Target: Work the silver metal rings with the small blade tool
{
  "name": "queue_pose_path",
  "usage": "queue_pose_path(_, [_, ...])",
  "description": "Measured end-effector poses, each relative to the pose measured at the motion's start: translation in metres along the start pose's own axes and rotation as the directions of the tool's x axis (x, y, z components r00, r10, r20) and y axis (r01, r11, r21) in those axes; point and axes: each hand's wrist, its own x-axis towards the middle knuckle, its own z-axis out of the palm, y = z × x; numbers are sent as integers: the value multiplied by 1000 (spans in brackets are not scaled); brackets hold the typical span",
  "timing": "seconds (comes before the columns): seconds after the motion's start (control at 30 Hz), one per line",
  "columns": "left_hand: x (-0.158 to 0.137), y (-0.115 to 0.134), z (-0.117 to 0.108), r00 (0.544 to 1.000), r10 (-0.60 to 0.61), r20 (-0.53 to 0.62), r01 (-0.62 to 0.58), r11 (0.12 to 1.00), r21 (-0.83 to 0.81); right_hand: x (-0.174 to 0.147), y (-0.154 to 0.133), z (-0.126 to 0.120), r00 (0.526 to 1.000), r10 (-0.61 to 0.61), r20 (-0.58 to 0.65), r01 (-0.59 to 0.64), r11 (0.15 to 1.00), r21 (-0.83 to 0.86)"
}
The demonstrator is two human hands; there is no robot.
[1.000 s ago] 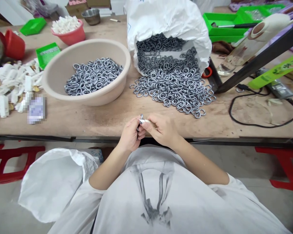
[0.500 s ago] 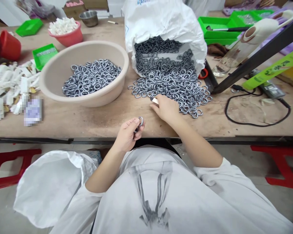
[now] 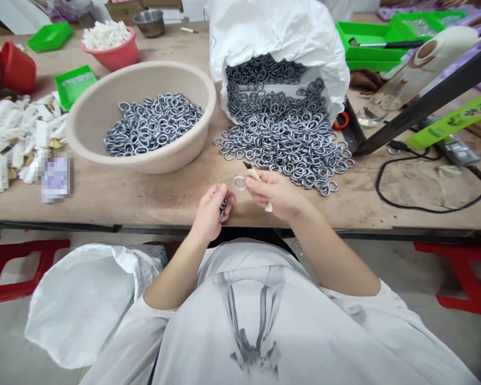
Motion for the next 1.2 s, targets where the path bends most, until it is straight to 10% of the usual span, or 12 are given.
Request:
queue_pose_path(0.13, [0, -14, 11, 997, 42, 71, -45, 998, 38, -11, 10, 28, 999, 6, -43, 1, 987, 162])
queue_pose_path(0.4, [-7, -14, 11, 994, 79, 69, -80, 997, 17, -17, 22, 40, 906, -259, -334, 188, 954, -232])
queue_pose_path(0.7, [-17, -4, 14, 988, 14, 154, -11, 1000, -19, -39, 3, 14, 837, -539, -98, 365, 682, -634])
queue_pose_path(1.2, [-19, -5, 13, 988, -20, 151, 22, 1000, -13, -45, 1, 19, 865, -501, 19, 361, 596, -717])
